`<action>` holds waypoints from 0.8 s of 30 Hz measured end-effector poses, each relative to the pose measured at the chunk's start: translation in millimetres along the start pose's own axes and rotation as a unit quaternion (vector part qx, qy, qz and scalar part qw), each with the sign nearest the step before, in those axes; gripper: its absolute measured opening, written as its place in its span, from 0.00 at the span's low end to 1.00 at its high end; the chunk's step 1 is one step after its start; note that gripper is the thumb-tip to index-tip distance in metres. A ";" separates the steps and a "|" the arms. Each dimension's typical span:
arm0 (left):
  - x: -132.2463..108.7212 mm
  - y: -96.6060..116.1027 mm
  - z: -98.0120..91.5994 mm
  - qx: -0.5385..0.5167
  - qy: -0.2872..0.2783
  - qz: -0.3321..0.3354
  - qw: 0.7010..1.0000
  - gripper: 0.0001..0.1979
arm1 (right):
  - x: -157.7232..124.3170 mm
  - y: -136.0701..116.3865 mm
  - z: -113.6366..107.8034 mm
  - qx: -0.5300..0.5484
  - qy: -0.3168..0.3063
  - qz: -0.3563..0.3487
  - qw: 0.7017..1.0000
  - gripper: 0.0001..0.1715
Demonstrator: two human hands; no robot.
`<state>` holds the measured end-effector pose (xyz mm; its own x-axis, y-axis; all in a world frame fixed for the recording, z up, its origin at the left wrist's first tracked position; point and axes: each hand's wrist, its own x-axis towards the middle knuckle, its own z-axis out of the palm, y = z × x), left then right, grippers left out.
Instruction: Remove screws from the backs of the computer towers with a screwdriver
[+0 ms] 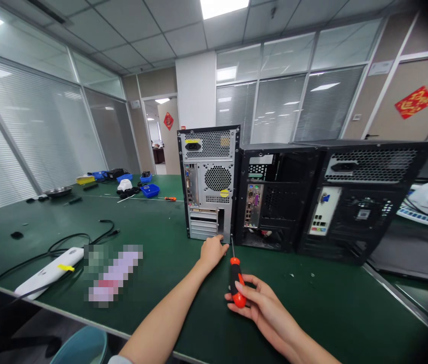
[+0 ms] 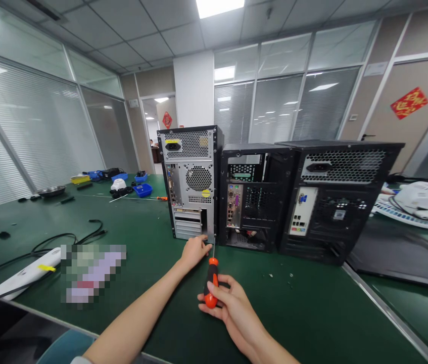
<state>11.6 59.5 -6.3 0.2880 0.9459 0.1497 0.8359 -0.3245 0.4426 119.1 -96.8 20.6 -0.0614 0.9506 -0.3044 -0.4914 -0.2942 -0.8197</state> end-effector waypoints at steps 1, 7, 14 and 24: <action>-0.1 0.1 -0.2 -0.002 0.000 0.001 1.000 0.16 | 0.0 0.4 -0.3 0.003 0.000 0.000 1.000 0.26; -0.1 -0.1 -0.2 -0.007 0.006 0.002 1.000 0.16 | -0.7 0.3 -0.5 0.013 -0.009 0.000 1.000 0.25; 0.5 -0.6 0.4 -0.001 -0.005 -0.001 1.000 0.16 | -1.7 -0.1 0.8 0.031 -0.009 -0.001 0.999 0.24; 0.1 1.6 -0.3 -0.008 0.007 0.003 1.000 0.16 | 0.0 1.3 -1.7 0.067 -0.031 0.004 0.997 0.21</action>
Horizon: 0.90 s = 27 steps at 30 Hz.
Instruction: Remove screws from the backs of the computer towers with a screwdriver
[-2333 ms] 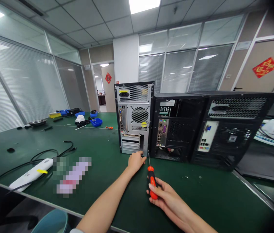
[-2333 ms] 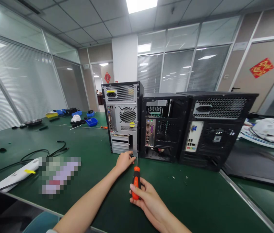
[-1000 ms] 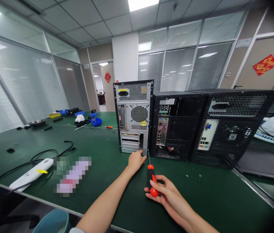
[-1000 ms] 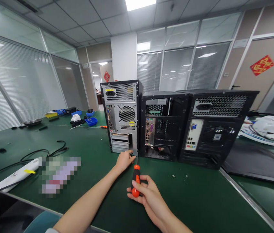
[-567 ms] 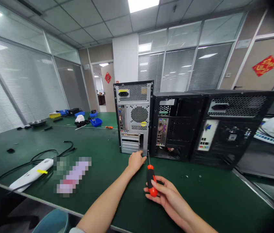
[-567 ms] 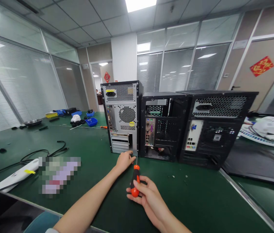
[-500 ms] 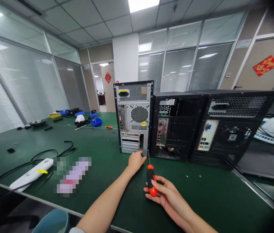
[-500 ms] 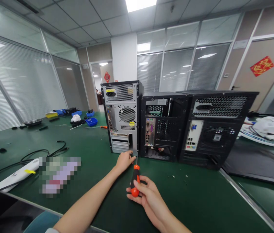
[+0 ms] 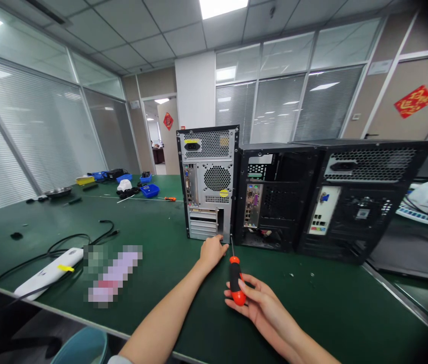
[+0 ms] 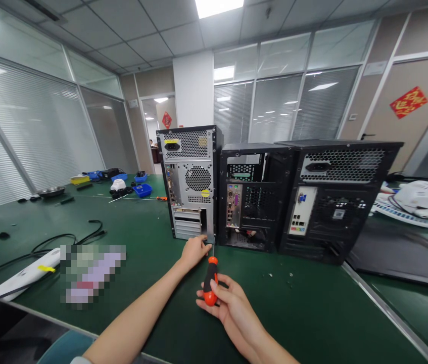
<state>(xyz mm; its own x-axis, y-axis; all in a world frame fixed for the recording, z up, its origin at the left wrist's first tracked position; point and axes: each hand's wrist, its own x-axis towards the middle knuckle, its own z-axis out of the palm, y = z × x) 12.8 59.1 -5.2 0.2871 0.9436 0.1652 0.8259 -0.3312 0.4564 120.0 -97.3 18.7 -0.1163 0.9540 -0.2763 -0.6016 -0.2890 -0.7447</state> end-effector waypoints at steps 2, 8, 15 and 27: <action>-0.4 0.4 -0.7 0.000 -0.001 -0.002 1.000 0.16 | 0.3 -0.3 -0.9 0.005 -0.008 0.002 1.000 0.20; -0.9 0.4 -1.3 -0.004 0.002 -0.002 1.000 0.16 | 1.3 -0.2 -3.3 0.024 -0.025 0.008 0.999 0.18; -1.4 2.3 -1.7 -0.006 0.008 -0.011 1.000 0.18 | 2.4 2.9 -4.1 0.041 -0.031 0.011 0.999 0.18; 0.8 -1.1 1.8 -0.004 0.006 -0.002 1.000 0.18 | 3.6 6.3 -4.8 0.083 -0.040 0.021 0.996 0.18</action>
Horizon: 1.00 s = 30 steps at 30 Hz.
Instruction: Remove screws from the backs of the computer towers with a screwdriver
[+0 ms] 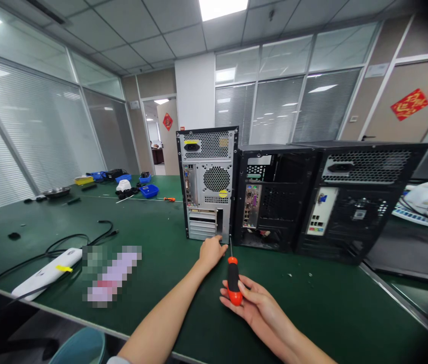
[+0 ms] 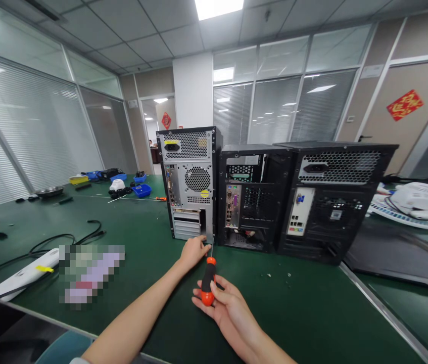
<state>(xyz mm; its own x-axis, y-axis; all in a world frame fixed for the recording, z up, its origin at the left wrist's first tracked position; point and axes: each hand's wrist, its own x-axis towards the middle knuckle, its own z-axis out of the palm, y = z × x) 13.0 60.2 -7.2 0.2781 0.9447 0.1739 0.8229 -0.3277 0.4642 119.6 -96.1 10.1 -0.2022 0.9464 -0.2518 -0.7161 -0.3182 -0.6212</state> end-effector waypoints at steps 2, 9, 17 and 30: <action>-0.2 -0.2 0.0 0.002 -0.001 0.004 1.000 0.17 | 0.1 -0.1 1.2 0.010 -0.004 0.000 1.000 0.18; -0.9 -0.8 -0.4 -0.005 0.002 0.009 1.000 0.18 | 0.5 -0.7 3.7 0.027 -0.029 -0.004 0.999 0.17; -1.2 0.9 -2.4 0.000 -0.002 0.002 1.000 0.17 | 3.1 1.2 0.9 0.049 -0.051 -0.013 0.997 0.16; -0.9 -2.0 -0.8 -0.005 -0.006 0.004 1.000 0.18 | 4.6 4.3 -2.8 0.062 -0.048 -0.007 0.997 0.16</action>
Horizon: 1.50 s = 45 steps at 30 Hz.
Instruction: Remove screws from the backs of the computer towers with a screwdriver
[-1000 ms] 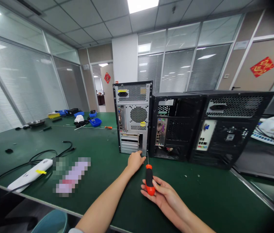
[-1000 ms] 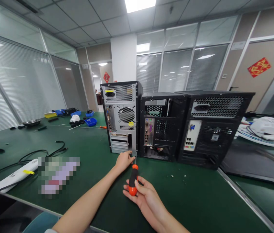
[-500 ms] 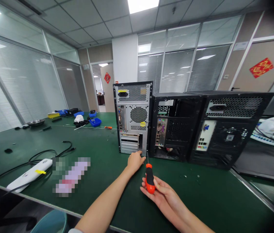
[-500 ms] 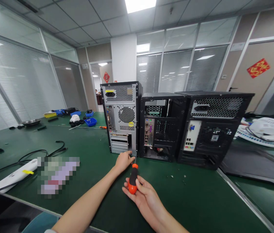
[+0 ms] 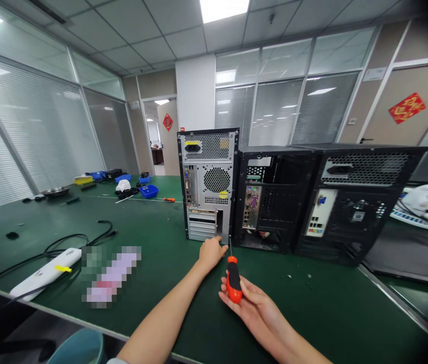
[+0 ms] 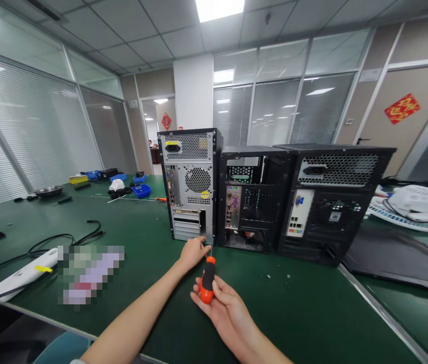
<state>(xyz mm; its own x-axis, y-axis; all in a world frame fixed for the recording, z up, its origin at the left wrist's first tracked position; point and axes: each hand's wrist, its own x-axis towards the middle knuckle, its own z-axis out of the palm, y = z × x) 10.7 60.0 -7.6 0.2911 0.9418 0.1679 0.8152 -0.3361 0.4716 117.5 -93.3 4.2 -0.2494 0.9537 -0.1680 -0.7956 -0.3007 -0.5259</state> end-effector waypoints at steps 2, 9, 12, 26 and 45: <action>0.2 0.8 -0.9 -0.003 -0.003 -0.001 1.000 0.18 | -0.7 0.1 1.6 -0.005 0.002 0.007 1.000 0.16; 1.2 3.4 -5.4 -0.048 -0.007 0.004 0.999 0.18 | -5.1 -3.7 9.6 -0.029 0.025 0.023 0.999 0.15; 0.5 5.0 -7.7 -0.086 -0.013 -0.003 0.996 0.19 | -6.3 -7.1 12.9 -0.047 0.029 0.021 0.998 0.15; 2.5 -0.8 -5.2 -0.106 -0.011 -0.001 0.994 0.20 | -0.8 -1.3 8.3 -0.317 0.077 -0.021 0.945 0.27; 2.8 -2.0 -1.0 -0.095 -0.005 0.019 0.995 0.22 | -0.3 4.6 6.4 -0.406 0.121 -0.102 0.900 0.30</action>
<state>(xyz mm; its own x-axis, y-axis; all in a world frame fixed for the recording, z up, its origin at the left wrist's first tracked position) 9.4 63.3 -7.3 0.3255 0.9280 0.1814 0.6943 -0.3648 0.6204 110.3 -95.0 7.1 0.0623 0.9904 -0.1234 -0.1199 -0.1153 -0.9861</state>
